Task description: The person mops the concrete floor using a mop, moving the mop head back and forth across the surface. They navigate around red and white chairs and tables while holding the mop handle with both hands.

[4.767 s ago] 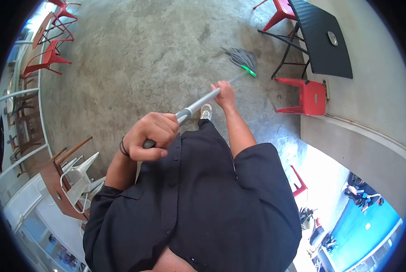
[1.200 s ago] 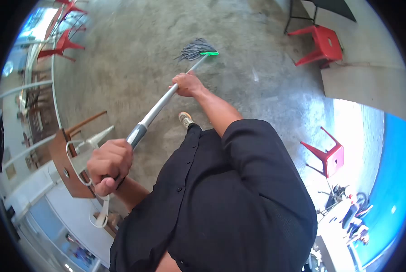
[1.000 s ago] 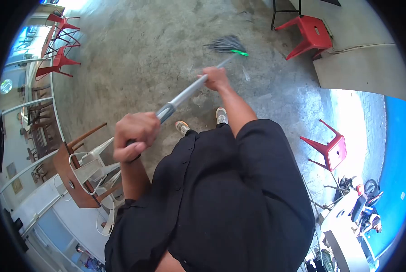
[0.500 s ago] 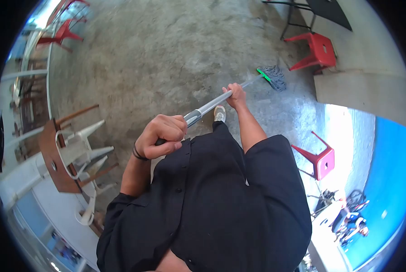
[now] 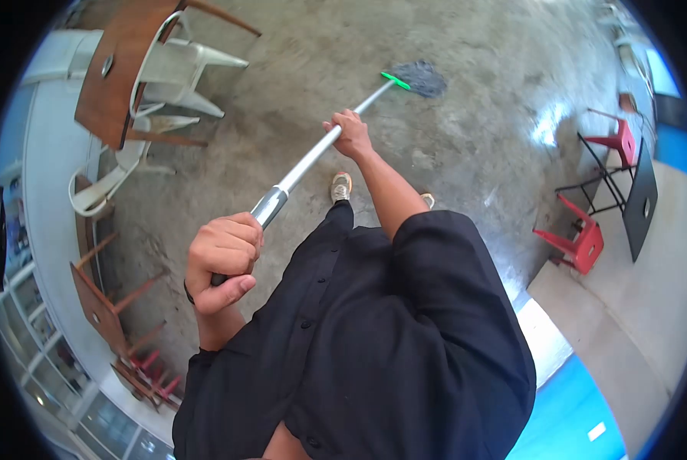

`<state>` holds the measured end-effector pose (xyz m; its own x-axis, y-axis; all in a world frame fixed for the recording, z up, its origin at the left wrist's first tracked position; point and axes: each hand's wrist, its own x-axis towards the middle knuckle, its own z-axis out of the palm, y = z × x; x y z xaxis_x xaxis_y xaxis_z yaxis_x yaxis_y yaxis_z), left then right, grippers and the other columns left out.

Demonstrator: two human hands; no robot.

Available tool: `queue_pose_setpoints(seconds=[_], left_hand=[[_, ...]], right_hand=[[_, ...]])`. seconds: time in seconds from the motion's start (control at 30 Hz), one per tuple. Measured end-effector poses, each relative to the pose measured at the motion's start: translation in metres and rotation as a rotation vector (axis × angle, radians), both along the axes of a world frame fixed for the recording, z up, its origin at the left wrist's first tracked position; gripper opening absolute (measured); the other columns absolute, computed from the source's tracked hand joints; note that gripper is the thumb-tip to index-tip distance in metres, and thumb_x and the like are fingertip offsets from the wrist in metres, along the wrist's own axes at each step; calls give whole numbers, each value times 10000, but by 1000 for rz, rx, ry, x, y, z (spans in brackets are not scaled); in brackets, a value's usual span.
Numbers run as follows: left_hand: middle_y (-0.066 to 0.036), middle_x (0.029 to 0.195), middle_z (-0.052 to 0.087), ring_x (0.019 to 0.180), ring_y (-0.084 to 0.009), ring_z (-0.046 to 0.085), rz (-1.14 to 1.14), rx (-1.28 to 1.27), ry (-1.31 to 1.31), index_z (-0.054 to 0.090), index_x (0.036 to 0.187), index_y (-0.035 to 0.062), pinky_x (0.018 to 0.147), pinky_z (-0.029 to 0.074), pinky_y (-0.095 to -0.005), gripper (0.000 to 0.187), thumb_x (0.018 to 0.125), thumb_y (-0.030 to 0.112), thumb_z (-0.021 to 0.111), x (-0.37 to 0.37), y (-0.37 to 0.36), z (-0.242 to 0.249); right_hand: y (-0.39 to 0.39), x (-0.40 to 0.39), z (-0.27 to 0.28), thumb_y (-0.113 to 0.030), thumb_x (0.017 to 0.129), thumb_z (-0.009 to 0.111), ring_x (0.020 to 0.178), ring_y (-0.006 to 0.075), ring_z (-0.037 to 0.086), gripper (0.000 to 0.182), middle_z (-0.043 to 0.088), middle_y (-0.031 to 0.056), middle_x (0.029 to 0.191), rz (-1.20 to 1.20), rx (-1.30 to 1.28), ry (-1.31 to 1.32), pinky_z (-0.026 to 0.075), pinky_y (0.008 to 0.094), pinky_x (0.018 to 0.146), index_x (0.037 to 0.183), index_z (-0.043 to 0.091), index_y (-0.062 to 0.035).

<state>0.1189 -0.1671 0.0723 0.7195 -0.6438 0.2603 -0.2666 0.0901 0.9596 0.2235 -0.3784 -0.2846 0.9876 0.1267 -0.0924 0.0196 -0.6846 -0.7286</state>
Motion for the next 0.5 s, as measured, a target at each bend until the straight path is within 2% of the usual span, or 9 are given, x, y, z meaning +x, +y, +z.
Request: queue_pose_setpoints(seconds=[0.07,0.2,0.23,0.27,0.37,0.47,0.5], left_hand=[[-49,520,367,487,-269,414,74,29,-20,350,550,73,580,369,-377,339,581,144,681,-15,26,5],[-54,520,380,484,-274,443,114,27,-90,386,551,63,566,375,-378,342,596,184,703,-34,40,18],[-54,520,381,477,-276,443,102,5,-93,395,551,62,559,374,-378,343,603,197,705,-37,43,20],[-55,519,382,471,-278,444,87,-17,-98,403,550,60,552,373,-378,344,609,210,707,-41,44,22],[-35,510,478,419,-227,478,14,-56,-141,403,551,88,513,372,-353,307,698,240,625,-49,41,25],[-29,505,492,415,-218,490,-73,-148,-107,398,551,101,512,382,-347,296,725,224,604,-55,23,25],[-58,503,464,400,-241,448,-105,-188,-73,390,551,71,501,363,-366,312,665,238,628,-56,12,25]], right_hand=[[46,7,10,-329,916,718,975,361,608,311,616,124,920,116,62,-53,512,478,822,809,583,-71],[101,1,22,-337,905,743,992,359,617,334,618,132,917,282,147,-26,511,464,829,805,580,-63],[107,-3,21,-397,883,742,1034,353,629,326,639,119,993,333,145,-17,524,510,807,854,628,-94],[110,-8,22,-401,882,744,1033,355,629,331,641,121,991,345,149,-16,526,508,805,853,627,-92],[98,-30,31,-418,881,747,1038,352,631,355,654,119,990,361,149,-33,531,499,802,843,622,-88],[58,-54,43,-419,878,751,1049,345,635,357,664,112,986,312,86,-38,533,489,807,839,619,-90],[38,-61,47,-448,890,733,1065,337,636,368,672,108,974,288,68,-13,530,489,837,851,634,-95]])
